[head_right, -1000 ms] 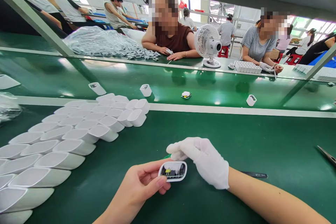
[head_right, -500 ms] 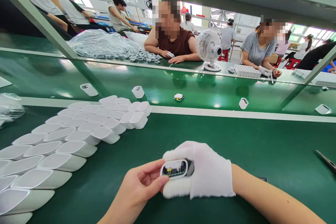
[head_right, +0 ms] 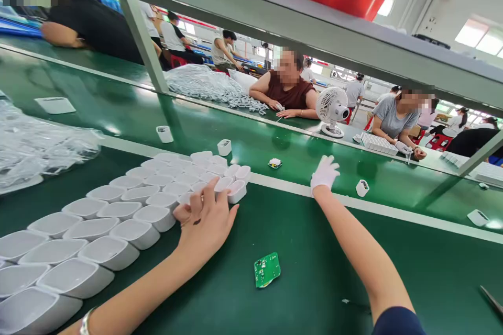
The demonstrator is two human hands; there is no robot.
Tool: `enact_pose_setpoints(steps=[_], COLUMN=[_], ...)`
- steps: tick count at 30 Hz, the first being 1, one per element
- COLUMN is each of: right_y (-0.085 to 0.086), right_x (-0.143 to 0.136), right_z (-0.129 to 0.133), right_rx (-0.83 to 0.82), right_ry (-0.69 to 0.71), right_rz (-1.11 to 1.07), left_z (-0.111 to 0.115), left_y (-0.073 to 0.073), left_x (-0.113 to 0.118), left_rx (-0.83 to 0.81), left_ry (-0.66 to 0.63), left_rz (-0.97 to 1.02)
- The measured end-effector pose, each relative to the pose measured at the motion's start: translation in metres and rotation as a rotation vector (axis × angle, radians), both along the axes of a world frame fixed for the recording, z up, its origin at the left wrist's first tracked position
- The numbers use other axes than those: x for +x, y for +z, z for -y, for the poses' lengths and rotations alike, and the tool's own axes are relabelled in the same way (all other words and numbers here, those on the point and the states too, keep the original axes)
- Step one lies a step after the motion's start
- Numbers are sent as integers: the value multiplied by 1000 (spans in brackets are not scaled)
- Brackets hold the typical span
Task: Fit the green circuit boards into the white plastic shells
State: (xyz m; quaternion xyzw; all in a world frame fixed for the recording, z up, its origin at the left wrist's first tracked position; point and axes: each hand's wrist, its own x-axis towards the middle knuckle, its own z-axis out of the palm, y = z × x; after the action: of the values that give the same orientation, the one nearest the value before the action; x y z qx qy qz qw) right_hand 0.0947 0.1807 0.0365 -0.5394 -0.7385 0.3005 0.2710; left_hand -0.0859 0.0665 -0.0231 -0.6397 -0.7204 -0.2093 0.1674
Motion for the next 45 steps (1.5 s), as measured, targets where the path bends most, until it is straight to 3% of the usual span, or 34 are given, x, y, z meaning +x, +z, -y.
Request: enact_pose_setpoints(steps=[4, 9, 13, 16, 22, 28, 32, 34, 39, 45], right_y=[-23, -46, -48, -44, -30, -12, -12, -14, -20, -17], right_x=[-37, -84, -89, -76, -19, 30, 43, 47, 50, 47], right_z=[-26, -53, -57, -46, 18, 108, 146, 157, 167, 163], right_rx=[64, 111, 116, 112, 31, 0, 213, 351, 521, 723], right_ry=[-51, -76, -125, -181, -111, 20, 155, 222, 374, 438], right_rz=[110, 144, 77, -38, -277, -485, -546, -559, -423, -195], left_z=[-1, 13, 10, 0, -3, 15, 26, 32, 45, 49], left_y=[3, -6, -17, -19, -18, -10, -5, -5, -6, -2], left_x=[1, 17, 20, 16, 18, 29, 32, 34, 41, 41], left_rx=[-19, -115, -215, -295, -405, -178, -11, 81, 227, 303], left_ry=[-46, -317, -393, -415, -494, -544, -619, -676, -818, -868], left_rz=[99, 440, 882, 1075, 1044, 1027, 940, 876, 844, 761])
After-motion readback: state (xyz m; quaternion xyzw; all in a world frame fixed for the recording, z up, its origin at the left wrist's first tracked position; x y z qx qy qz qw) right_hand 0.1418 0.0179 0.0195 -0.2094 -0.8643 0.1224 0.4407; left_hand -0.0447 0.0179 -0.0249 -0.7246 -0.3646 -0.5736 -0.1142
